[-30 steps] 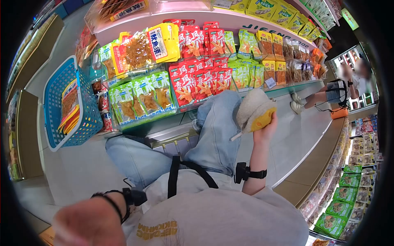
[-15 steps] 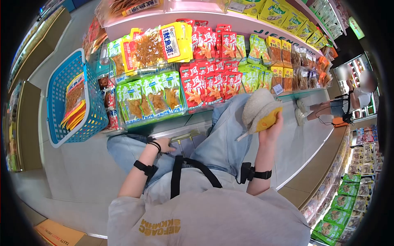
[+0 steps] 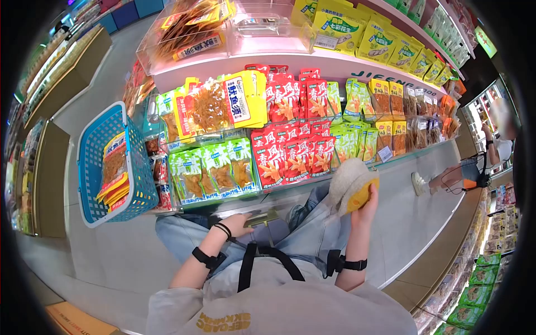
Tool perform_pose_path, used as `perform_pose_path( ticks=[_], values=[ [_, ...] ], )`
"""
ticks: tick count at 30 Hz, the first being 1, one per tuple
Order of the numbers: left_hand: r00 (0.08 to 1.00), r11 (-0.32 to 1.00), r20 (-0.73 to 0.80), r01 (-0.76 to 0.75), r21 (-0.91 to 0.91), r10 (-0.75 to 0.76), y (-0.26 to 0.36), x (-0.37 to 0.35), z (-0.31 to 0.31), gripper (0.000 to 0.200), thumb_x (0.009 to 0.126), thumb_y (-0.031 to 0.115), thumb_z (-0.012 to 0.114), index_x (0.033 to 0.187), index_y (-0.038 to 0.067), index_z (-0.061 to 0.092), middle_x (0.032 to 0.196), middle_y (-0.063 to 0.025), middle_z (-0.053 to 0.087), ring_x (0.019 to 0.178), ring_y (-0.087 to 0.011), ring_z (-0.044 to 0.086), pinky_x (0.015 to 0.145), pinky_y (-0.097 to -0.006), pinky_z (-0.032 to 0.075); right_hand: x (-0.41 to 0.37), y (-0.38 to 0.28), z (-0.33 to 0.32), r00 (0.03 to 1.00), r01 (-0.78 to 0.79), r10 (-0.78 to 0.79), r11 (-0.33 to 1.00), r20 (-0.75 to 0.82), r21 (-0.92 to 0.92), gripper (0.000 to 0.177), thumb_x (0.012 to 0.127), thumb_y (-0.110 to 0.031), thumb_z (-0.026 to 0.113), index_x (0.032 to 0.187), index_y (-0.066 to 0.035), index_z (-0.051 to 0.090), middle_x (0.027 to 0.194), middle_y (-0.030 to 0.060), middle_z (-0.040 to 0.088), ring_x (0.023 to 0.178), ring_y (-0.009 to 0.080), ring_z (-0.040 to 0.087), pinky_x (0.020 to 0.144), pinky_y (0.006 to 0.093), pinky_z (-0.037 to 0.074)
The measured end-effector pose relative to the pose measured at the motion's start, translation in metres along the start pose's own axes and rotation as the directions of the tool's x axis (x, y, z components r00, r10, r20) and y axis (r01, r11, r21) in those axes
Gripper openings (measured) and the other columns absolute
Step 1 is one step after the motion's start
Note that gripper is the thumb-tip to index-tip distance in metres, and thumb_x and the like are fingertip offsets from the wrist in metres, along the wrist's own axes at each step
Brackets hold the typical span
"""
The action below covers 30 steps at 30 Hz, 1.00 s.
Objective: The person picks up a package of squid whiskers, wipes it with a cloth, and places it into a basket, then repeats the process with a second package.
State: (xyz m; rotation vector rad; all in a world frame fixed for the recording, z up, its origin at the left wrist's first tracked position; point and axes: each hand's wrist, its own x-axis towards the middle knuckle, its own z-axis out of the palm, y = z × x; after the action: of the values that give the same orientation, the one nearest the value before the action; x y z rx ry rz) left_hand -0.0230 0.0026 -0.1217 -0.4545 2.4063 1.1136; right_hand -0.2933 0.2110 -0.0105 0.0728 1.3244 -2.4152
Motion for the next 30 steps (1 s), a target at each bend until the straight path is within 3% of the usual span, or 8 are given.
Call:
perform_pose_path(
  ticks=[2,7,10,12,20,24,26,30],
  values=[
    [0.986,0.994,-0.142,-0.095,-0.05,0.087,-0.007,-0.005,-0.01,0.066,0.075,0.037,0.061,0.125,0.0,0.037,0.112,-0.0252,0.051,0.104,-0.0362,0.049,0.089,-0.0373,0.04,-0.003,0.0,-0.001,1.0,0.0,0.001,1.0,0.019,-0.027,0.04,0.089,-0.027,0.039,0.122,-0.005,0.04,0.12,0.0082,0.048,0.11,0.0225,0.046,0.093,0.0374,0.037],
    [0.99,1.0,-0.14,0.007,-0.008,-0.008,-0.039,0.017,0.007,0.08,0.065,0.047,0.066,0.123,-0.001,0.04,0.117,-0.0236,0.048,0.109,-0.0325,0.047,0.092,-0.0355,0.037,0.004,0.009,0.002,0.995,-0.023,0.029,0.998,0.092,-0.066,0.038,0.087,-0.021,0.043,0.119,0.0,0.042,0.115,0.011,0.05,0.105,0.0219,0.05,0.087,0.0355,0.041],
    [0.965,0.976,0.22,0.102,0.19,-0.144,-0.068,0.062,0.048,0.087,0.048,0.052,0.076,0.112,-0.002,0.051,0.111,-0.0196,0.055,0.102,-0.0296,0.053,0.087,-0.0351,0.042,0.011,0.024,0.028,0.992,-0.018,0.028,0.997,0.124,-0.081,0.037,0.086,-0.018,0.044,0.118,0.001,0.042,0.114,0.0112,0.051,0.104,0.0221,0.051,0.087,0.0348,0.042],
    [0.91,0.973,0.348,0.193,0.128,-0.227,-0.088,0.087,0.093,0.071,0.057,0.044,0.074,0.11,-0.001,0.054,0.113,-0.0186,0.054,0.103,-0.03,0.053,0.088,-0.0365,0.042,0.007,0.032,0.048,0.988,-0.036,0.049,0.995,0.143,-0.093,0.037,0.086,-0.017,0.045,0.118,0.001,0.042,0.114,0.011,0.051,0.103,0.0221,0.051,0.086,0.0344,0.042],
    [0.942,0.945,0.218,0.193,0.265,-0.254,-0.101,0.104,0.155,0.061,0.064,0.036,0.071,0.111,0.002,0.055,0.115,-0.0171,0.053,0.105,-0.0297,0.052,0.088,-0.0379,0.042,0.02,0.035,0.082,0.966,-0.18,0.216,0.957,0.143,-0.229,0.035,0.084,-0.014,0.047,0.115,0.002,0.043,0.11,0.0115,0.052,0.098,0.0219,0.053,0.083,0.0345,0.043],
    [0.947,0.946,0.202,0.194,0.258,-0.25,-0.103,0.105,0.166,0.06,0.064,0.035,0.071,0.112,0.003,0.054,0.115,-0.016,0.054,0.104,-0.0293,0.053,0.088,-0.0379,0.042,0.023,0.025,0.092,0.981,-0.124,0.159,0.955,0.113,-0.269,0.035,0.084,-0.014,0.047,0.116,0.002,0.043,0.11,0.0116,0.052,0.099,0.022,0.053,0.083,0.0345,0.043],
    [0.941,0.959,0.246,0.181,0.218,-0.234,-0.109,0.104,0.163,0.061,0.063,0.035,0.072,0.112,0.004,0.054,0.113,-0.0153,0.055,0.103,-0.0289,0.054,0.087,-0.0376,0.043,0.029,0.027,0.087,0.961,-0.029,0.101,0.963,0.258,-0.269,0.036,0.085,-0.014,0.047,0.117,0.002,0.042,0.111,0.0117,0.051,0.1,0.0223,0.053,0.084,0.0347,0.043],
    [0.93,0.975,0.305,0.163,0.151,-0.203,-0.096,0.088,0.142,0.064,0.061,0.035,0.074,0.113,0.005,0.053,0.111,-0.0138,0.056,0.1,-0.0282,0.055,0.085,-0.0371,0.044,0.018,0.033,0.068,0.992,0.015,0.009,0.982,0.129,-0.188,0.036,0.085,-0.015,0.047,0.117,0.001,0.042,0.112,0.0107,0.051,0.102,0.022,0.051,0.086,0.035,0.042]
  ],
)
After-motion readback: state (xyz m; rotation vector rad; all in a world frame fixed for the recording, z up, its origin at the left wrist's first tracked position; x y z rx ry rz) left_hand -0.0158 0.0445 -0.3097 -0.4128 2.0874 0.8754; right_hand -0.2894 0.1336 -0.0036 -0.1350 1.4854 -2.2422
